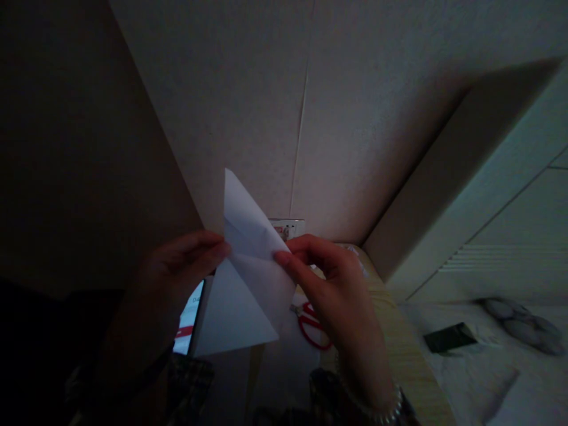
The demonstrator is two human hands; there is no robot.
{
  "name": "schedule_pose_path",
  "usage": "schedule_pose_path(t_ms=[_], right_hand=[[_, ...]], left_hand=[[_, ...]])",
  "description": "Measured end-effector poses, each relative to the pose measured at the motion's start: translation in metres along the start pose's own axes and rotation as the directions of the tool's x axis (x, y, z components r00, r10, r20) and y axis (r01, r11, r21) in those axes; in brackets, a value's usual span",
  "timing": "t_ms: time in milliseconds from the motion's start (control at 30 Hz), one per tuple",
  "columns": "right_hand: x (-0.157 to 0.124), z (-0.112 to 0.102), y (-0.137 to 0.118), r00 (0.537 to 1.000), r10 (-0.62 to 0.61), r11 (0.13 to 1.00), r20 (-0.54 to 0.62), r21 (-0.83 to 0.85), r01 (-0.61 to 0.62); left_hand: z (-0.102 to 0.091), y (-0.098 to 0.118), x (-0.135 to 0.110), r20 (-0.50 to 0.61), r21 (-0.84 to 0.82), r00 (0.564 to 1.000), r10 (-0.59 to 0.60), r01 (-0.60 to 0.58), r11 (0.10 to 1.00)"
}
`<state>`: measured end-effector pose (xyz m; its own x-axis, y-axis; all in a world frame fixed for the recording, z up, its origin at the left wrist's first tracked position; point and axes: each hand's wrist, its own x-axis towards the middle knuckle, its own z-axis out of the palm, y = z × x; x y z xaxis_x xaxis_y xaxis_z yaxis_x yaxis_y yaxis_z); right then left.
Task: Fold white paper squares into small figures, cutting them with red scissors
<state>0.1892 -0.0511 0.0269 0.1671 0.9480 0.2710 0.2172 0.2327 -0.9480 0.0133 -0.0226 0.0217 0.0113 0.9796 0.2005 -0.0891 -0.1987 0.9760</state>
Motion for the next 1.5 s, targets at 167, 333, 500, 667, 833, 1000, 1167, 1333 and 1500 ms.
schedule_pose_path(t_ms=[167,333,500,667,833,1000,1167,1333,1500], right_hand=[[0.001,-0.001,0.0,1.0,-0.015,1.0,-0.025,-0.013,0.014],[0.0,0.0,-0.001,0.999,-0.017,0.999,-0.037,-0.041,0.015],[0.001,-0.001,0.0,1.0,-0.01,0.999,-0.021,-0.039,0.009],[0.001,-0.001,-0.001,1.0,-0.012,0.999,-0.016,-0.033,0.012],[-0.001,0.002,-0.002,1.0,-0.004,0.999,-0.013,-0.039,0.003],[0.001,-0.002,-0.001,1.0,-0.001,0.998,0.017,-0.058,0.002],[0.01,-0.01,0.002,0.987,0.014,0.989,0.161,-0.15,0.011],[0.013,-0.007,0.004,0.985,-0.016,0.991,0.169,-0.127,0.038],[0.01,-0.006,0.006,0.992,0.006,0.995,0.13,-0.102,0.007]], left_hand=[[-0.001,-0.003,0.0,-0.002,0.004,1.0,0.023,-0.023,1.0],[0.0,-0.004,0.0,0.012,-0.021,1.0,-0.009,0.009,1.0],[0.002,0.0,-0.001,0.017,-0.066,0.998,-0.065,0.066,0.996],[0.005,0.002,-0.005,0.026,-0.102,0.995,-0.097,0.099,0.99],[0.004,0.004,-0.004,-0.012,-0.067,0.998,-0.061,0.06,0.996],[0.0,0.004,0.0,0.016,0.008,1.0,-0.017,0.017,1.0],[-0.002,-0.004,0.002,0.077,0.107,0.997,-0.003,-0.005,0.994],[0.001,-0.004,0.004,0.178,0.245,0.984,0.033,-0.077,0.967],[0.002,0.0,0.003,0.229,0.264,0.973,0.019,-0.081,0.961]])
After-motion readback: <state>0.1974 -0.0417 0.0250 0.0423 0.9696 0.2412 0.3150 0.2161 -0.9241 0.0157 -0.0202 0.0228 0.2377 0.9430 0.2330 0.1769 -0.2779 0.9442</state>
